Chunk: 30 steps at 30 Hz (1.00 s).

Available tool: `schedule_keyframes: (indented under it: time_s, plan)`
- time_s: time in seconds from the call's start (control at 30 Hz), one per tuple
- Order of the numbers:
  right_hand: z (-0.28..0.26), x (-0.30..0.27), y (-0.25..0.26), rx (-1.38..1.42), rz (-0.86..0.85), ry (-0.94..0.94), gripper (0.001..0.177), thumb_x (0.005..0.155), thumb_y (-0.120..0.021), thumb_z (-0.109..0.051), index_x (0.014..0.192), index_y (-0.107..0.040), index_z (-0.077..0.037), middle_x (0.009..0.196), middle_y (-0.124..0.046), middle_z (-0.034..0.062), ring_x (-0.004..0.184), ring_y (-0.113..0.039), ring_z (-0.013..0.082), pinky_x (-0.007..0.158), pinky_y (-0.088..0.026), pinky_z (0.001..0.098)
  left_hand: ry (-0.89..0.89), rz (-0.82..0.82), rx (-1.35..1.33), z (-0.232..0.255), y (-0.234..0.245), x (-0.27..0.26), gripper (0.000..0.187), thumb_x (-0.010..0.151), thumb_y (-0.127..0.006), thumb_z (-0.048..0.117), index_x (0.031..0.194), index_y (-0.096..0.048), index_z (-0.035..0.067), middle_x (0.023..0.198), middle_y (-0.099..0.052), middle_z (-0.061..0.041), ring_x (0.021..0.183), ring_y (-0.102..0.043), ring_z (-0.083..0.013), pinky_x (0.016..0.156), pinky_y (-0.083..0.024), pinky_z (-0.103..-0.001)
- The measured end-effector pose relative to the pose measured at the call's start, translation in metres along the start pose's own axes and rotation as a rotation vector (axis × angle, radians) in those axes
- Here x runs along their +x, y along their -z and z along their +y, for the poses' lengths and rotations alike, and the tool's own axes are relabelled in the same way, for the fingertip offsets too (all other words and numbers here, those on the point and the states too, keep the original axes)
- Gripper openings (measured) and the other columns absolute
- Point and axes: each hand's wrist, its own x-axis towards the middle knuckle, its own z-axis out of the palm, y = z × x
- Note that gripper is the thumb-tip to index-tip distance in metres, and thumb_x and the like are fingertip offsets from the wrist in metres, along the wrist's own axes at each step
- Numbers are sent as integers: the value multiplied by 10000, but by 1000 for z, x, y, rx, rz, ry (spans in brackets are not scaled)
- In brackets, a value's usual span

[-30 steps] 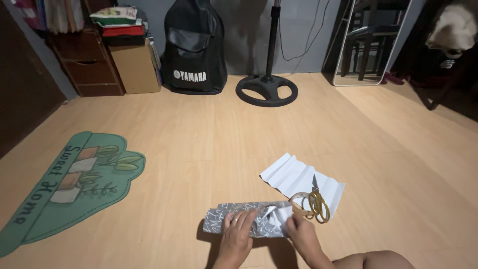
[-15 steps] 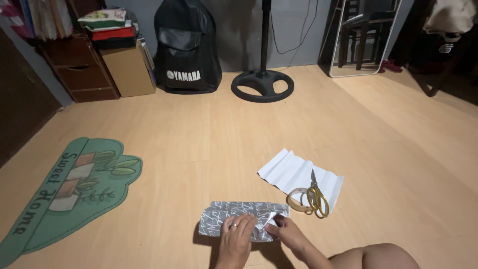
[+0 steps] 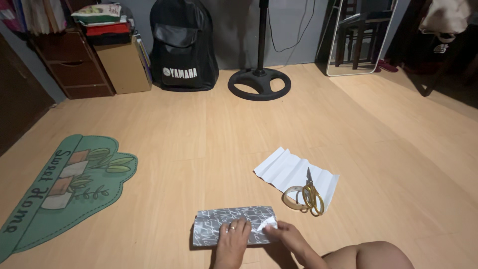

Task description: The person wraps a small rectangular item in silver patterned paper, folds the edges, and trims the excess paper with scissors. They then fold the ends and smooth the paper to complete the wrapping.

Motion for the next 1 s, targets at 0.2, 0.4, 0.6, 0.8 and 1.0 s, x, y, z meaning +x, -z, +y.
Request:
schedule_keyframes:
  time_s: [0.2, 0.4, 0.6, 0.8, 1.0]
  plan:
    - [-1, 21, -7, 274, 187, -73, 304, 899, -730, -271, 964, -742, 26, 847, -766, 114, 725, -691, 186, 679, -537, 325, -28, 104, 35, 13, -35, -4, 488, 891, -641, 192, 1337, -511, 46, 1367, -507, -159, 1243, -479, -304, 947, -378, -503]
    - [17, 51, 7, 304, 297, 30, 178, 865, -787, -104, 869, -687, 42, 733, -718, 126, 597, -635, 196, 571, -507, 334, 63, -84, -106, 14, -33, -4, 564, 855, -690, 209, 1374, -497, 106, 1406, -482, -130, 1281, -454, -294, 962, -358, -507]
    - [24, 60, 14, 204, 396, 68, 205, 891, -751, -140, 851, -708, 57, 698, -682, 131, 566, -600, 204, 553, -476, 343, 128, -147, -288, 13, -1, 7, 689, 831, -812, 332, 1388, -488, 89, 1447, -445, -146, 1325, -409, -318, 1046, -319, -539]
    - [5, 79, 70, -720, 1092, 805, 157, 883, -635, -101, 930, -677, 43, 948, -685, 262, 922, -640, 446, 834, -509, 534, 335, -444, -477, -6, 60, 43, 1182, 639, -952, 411, 1534, -228, 144, 1642, -172, -176, 1531, -138, -361, 1202, -110, -628]
    - [-5, 108, 130, -711, 848, 128, 566, 851, -794, -276, 1163, -536, 119, 1103, -624, 350, 1036, -653, 490, 886, -542, 514, 231, -808, -303, -25, 80, 85, 1505, 535, -958, 303, 1657, 42, 216, 1611, -204, -243, 1524, -146, -431, 1206, -117, -664]
